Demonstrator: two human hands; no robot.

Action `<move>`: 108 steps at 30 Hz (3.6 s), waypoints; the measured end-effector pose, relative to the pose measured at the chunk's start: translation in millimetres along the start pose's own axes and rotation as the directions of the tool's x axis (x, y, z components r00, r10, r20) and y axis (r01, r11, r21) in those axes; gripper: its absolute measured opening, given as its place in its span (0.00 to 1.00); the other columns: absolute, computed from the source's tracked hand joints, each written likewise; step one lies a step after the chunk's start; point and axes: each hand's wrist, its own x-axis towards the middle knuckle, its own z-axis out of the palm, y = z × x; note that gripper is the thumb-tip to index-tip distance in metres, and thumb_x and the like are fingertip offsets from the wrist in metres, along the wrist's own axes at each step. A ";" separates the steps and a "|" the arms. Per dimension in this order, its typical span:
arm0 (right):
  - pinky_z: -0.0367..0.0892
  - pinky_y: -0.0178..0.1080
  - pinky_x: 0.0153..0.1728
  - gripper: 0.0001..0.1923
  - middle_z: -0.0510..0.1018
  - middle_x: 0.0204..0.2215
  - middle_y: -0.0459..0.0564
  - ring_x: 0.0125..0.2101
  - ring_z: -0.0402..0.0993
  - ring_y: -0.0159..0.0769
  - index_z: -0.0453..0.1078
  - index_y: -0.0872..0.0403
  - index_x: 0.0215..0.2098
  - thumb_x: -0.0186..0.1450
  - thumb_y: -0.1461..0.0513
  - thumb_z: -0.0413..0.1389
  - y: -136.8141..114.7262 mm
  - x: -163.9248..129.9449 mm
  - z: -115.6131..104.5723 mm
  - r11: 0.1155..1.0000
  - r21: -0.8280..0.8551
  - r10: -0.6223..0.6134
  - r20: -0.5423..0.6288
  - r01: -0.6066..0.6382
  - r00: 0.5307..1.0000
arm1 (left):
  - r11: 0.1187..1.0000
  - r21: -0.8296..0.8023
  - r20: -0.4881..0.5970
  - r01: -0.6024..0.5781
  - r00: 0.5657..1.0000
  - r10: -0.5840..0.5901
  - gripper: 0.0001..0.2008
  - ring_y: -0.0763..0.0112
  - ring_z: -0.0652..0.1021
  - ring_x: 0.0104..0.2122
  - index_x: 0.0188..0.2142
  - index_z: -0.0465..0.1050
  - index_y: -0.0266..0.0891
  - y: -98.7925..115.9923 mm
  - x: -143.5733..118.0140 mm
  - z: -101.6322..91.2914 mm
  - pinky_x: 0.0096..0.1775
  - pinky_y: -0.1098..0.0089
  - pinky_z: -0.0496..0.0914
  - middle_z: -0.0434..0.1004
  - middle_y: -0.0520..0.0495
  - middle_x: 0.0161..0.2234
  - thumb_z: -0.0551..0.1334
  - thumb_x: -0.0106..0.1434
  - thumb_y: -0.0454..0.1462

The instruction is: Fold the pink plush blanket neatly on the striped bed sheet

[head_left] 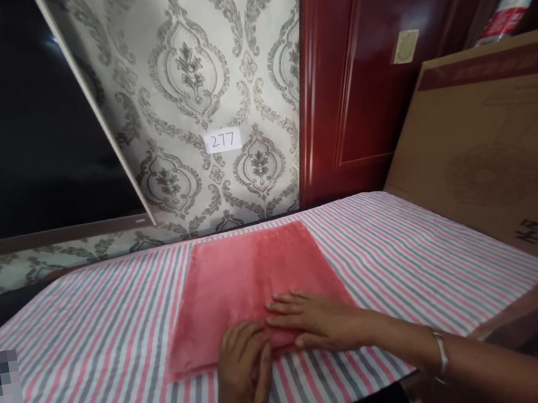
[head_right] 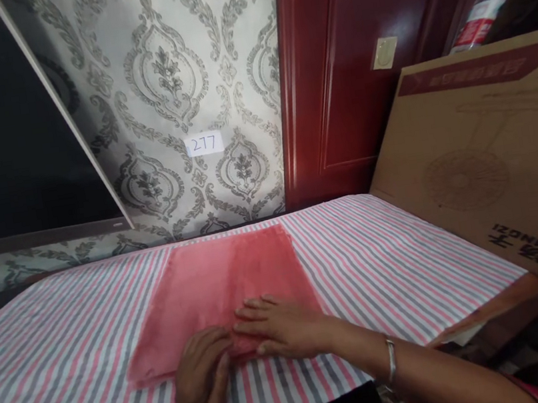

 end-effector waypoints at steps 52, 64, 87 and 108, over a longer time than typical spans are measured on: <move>0.52 0.54 0.65 0.29 0.63 0.67 0.57 0.67 0.55 0.49 0.57 0.52 0.69 0.71 0.57 0.51 31.9 106.3 -69.2 0.936 -0.053 0.298 -0.410 -0.349 0.862 | 0.972 0.200 0.615 0.123 0.757 -0.222 0.29 0.57 0.53 0.70 0.69 0.55 0.45 -122.1 139.7 68.0 0.67 0.44 0.41 0.49 0.40 0.72 0.48 0.72 0.50; 0.47 0.56 0.62 0.26 0.69 0.62 0.57 0.64 0.55 0.53 0.66 0.53 0.63 0.75 0.52 0.40 97.8 110.2 -36.5 0.629 -0.121 0.595 -0.560 -0.768 0.576 | 0.771 0.555 0.463 0.313 0.654 -0.599 0.33 0.43 0.51 0.70 0.70 0.53 0.44 -161.5 128.4 42.3 0.62 0.32 0.51 0.49 0.40 0.72 0.46 0.71 0.54; 0.48 0.56 0.64 0.25 0.67 0.65 0.55 0.66 0.55 0.51 0.67 0.52 0.64 0.75 0.53 0.41 116.8 109.0 -29.0 0.661 -0.077 0.580 -0.579 -0.747 0.573 | 0.768 0.465 0.414 0.440 0.659 -0.628 0.31 0.50 0.48 0.71 0.69 0.56 0.41 -178.4 116.0 40.0 0.62 0.44 0.58 0.42 0.40 0.73 0.48 0.70 0.48; 0.63 0.46 0.59 0.41 0.65 0.64 0.67 0.63 0.64 0.50 0.56 0.62 0.69 0.65 0.49 0.57 142.0 54.4 -58.1 0.474 0.615 0.880 -0.362 -0.630 0.308 | 0.073 -0.218 0.542 0.973 0.183 -0.820 0.29 0.48 0.83 0.32 0.32 0.78 0.30 -210.2 135.3 -7.5 0.31 0.61 0.78 0.83 0.32 0.30 0.75 0.41 0.53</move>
